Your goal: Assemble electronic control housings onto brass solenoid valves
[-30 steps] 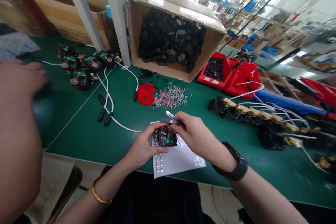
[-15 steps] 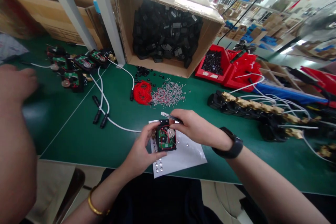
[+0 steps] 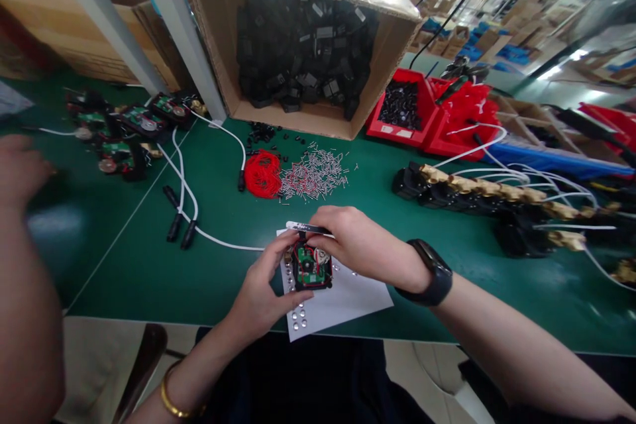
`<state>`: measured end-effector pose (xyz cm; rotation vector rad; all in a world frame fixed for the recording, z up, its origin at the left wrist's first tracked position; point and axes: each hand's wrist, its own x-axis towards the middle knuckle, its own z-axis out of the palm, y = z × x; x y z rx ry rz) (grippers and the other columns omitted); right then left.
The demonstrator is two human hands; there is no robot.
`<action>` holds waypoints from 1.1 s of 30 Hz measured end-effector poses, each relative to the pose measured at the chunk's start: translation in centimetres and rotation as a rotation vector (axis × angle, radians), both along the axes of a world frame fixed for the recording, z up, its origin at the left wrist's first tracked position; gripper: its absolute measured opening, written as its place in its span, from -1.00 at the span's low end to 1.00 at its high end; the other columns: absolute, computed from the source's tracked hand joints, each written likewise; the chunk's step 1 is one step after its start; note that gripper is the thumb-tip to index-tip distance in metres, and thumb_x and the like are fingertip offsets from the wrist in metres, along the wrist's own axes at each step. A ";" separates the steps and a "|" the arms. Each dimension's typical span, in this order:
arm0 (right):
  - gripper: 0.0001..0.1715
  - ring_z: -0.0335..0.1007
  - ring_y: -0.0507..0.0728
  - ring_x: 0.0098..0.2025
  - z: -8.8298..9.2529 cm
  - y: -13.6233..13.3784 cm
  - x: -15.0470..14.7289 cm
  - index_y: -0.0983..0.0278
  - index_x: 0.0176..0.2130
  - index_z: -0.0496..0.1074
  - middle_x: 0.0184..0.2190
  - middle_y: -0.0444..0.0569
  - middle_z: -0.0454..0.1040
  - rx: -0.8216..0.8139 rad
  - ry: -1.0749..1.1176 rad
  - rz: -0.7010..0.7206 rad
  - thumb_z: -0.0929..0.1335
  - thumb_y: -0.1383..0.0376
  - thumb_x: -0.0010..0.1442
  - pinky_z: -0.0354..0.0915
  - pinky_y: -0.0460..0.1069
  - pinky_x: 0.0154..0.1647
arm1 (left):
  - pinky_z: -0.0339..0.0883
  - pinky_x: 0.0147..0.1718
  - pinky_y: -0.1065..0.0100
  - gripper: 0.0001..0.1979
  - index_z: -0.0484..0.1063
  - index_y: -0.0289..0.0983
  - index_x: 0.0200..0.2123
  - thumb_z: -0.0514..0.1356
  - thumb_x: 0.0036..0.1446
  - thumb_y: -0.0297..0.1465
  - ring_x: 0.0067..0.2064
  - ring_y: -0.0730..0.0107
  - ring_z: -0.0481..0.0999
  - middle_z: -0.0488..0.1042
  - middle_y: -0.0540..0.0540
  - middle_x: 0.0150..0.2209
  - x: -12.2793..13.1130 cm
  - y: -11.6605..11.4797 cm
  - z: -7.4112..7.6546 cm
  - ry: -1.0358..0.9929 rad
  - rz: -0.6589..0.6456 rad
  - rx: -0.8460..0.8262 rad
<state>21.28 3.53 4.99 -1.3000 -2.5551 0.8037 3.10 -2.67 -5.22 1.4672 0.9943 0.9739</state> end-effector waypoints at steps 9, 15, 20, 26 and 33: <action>-0.95 0.29 0.04 -0.40 0.7 0.5 -0.5 0.29 -0.39 0.39 -0.44 -0.09 0.43 0.034 -0.128 0.022 0.35 0.38 0.15 -0.03 -0.07 -0.49 | 0.10 0.17 0.03 -0.29 0.15 -0.13 0.10 0.37 -0.11 -0.36 0.15 0.07 0.26 0.27 -0.15 0.12 0.1 0.4 0.3 0.061 -0.024 0.008; -0.88 0.22 0.00 -0.46 0.4 0.8 -0.3 0.32 -0.46 0.37 -0.48 -0.09 0.40 0.079 -0.174 0.015 0.33 0.40 0.13 -0.08 -0.07 -0.51 | 0.08 0.18 0.02 -0.29 0.15 -0.18 0.10 0.37 -0.11 -0.39 0.14 0.05 0.27 0.28 -0.20 0.11 0.3 0.6 0.4 0.053 -0.024 0.015; -0.79 0.14 -0.03 -0.53 0.5 0.9 0.2 0.34 -0.49 0.40 -0.55 -0.10 0.35 0.052 -0.227 0.014 0.30 0.35 0.17 -0.11 -0.07 -0.53 | 0.11 0.16 0.03 -0.29 0.14 -0.18 0.10 0.37 -0.11 -0.43 0.14 0.07 0.27 0.27 -0.18 0.11 0.5 0.6 0.4 0.060 -0.029 0.009; -0.75 0.09 -0.04 -0.57 1.6 1.0 -0.6 0.35 -0.49 0.45 -0.59 -0.09 0.32 0.070 -0.335 0.028 0.32 0.27 0.16 -0.15 -0.07 -0.58 | 0.11 0.16 0.04 -0.30 0.13 -0.14 0.10 0.37 -0.10 -0.39 0.15 0.10 0.27 0.27 -0.15 0.12 0.5 0.6 0.4 0.054 -0.042 0.003; -0.69 0.06 -0.03 -0.59 1.4 1.5 -1.5 0.35 -0.48 0.45 -0.60 -0.08 0.30 0.090 -0.390 0.015 0.34 0.17 0.15 -0.18 -0.08 -0.61 | 0.11 0.16 0.05 -0.29 0.12 -0.13 0.10 0.35 -0.10 -0.44 0.15 0.11 0.27 0.26 -0.14 0.12 0.5 0.6 0.4 0.058 -0.037 0.027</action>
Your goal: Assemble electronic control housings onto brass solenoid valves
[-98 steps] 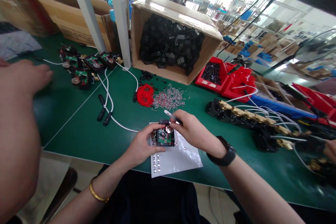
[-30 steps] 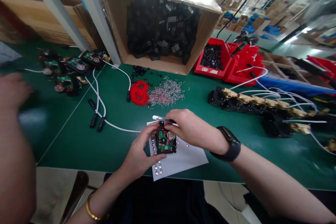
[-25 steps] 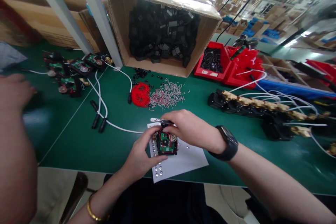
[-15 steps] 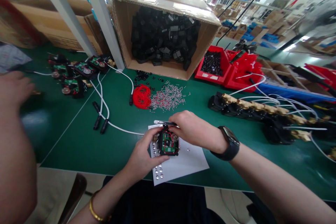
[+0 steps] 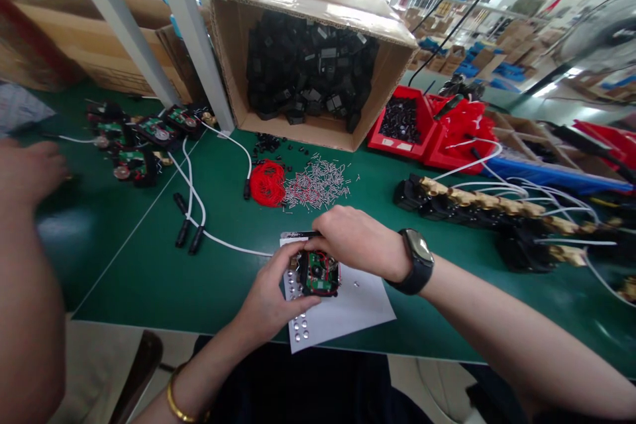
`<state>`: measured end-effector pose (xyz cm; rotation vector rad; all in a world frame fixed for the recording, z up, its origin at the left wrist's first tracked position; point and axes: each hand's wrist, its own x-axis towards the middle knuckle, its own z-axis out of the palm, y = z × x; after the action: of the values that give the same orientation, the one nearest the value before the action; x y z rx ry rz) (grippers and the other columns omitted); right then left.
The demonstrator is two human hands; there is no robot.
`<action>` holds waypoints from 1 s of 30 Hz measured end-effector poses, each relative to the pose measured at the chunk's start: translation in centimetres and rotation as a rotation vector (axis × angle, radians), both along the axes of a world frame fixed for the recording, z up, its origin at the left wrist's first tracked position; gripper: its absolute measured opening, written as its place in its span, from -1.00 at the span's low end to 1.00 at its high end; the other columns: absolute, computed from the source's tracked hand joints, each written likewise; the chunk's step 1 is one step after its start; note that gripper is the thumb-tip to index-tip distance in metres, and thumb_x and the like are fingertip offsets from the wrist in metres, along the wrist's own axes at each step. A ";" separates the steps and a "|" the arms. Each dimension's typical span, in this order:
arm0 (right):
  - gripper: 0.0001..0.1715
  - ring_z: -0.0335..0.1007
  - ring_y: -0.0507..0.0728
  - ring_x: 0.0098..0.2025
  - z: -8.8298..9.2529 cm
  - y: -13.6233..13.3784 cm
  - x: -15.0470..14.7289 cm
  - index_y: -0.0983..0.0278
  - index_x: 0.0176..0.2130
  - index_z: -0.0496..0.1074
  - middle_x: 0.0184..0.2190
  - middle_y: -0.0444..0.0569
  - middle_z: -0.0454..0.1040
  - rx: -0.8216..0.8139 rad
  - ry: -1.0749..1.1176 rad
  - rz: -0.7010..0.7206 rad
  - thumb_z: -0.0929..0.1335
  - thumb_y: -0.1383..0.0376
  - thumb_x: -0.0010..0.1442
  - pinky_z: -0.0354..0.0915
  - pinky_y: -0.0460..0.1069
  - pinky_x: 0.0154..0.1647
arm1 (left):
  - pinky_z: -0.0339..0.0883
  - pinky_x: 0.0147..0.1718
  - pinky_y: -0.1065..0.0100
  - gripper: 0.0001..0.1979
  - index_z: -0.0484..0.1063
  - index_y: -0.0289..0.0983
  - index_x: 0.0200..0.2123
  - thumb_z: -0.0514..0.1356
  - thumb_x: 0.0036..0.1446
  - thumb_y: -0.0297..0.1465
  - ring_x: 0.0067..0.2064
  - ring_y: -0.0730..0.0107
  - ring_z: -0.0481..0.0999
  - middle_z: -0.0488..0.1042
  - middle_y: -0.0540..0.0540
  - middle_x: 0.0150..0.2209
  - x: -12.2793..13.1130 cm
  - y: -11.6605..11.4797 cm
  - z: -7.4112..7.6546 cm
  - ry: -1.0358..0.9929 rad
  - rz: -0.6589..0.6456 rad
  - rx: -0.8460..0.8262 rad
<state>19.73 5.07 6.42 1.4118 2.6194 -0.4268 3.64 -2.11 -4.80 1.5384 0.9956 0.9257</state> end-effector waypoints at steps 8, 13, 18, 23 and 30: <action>-0.75 0.00 -0.05 -0.60 -0.7 0.1 0.2 0.34 -0.51 0.42 -0.60 -0.10 0.28 -0.024 0.040 -0.030 0.32 0.27 0.14 -0.17 -0.09 -0.61 | 0.15 0.13 0.12 -0.38 0.15 -0.09 0.09 0.30 -0.02 -0.46 0.14 0.19 0.25 0.24 -0.10 0.11 -0.1 0.1 0.7 0.110 -0.047 0.207; -0.89 0.15 -0.03 -0.53 -0.9 0.9 1.1 0.33 -0.50 0.42 -0.58 -0.10 0.36 -0.107 0.103 0.053 0.34 0.42 0.05 -0.08 -0.10 -0.56 | 0.20 0.09 0.14 -0.42 0.20 -0.16 0.06 0.29 -0.04 -0.46 0.11 0.18 0.27 0.27 -0.14 0.06 -0.2 0.5 1.3 0.196 -0.048 0.241; -0.93 0.23 -0.04 -0.54 -1.6 0.6 3.1 0.32 -0.36 0.38 -0.46 -0.07 0.46 -0.495 0.323 -0.156 0.29 0.40 0.12 0.07 -0.14 -0.56 | 0.23 0.07 0.11 -0.42 0.16 -0.19 0.06 0.28 -0.03 -0.47 0.09 0.16 0.31 0.25 -0.18 0.07 -0.2 0.5 0.5 0.110 -0.038 0.172; -0.73 -0.20 -0.12 -0.76 -3.5 -2.7 4.0 0.28 -0.29 0.23 -0.50 -0.09 0.44 -1.107 0.720 -0.577 0.14 0.14 0.27 -0.15 -0.18 -0.81 | 0.20 0.09 0.11 -0.45 0.15 -0.23 0.07 0.24 0.01 -0.42 0.12 0.12 0.28 0.24 -0.22 0.10 -0.1 -0.2 0.4 0.088 0.006 0.142; -0.74 -0.16 -0.12 -0.76 -6.1 -6.5 2.1 0.24 -0.24 0.17 -0.61 -0.28 0.12 -0.775 0.952 -0.694 0.12 0.11 0.30 -0.14 -0.18 -0.80 | 0.39 -0.28 0.31 -0.75 0.39 -0.30 -0.25 0.05 0.18 -0.25 -0.29 0.29 0.51 0.51 -0.09 -0.33 0.6 1.9 3.9 0.063 0.222 -0.143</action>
<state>21.78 -1.43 0.35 1.9934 1.7886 -2.3429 4.21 -0.22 -0.87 1.3628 1.2704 0.9413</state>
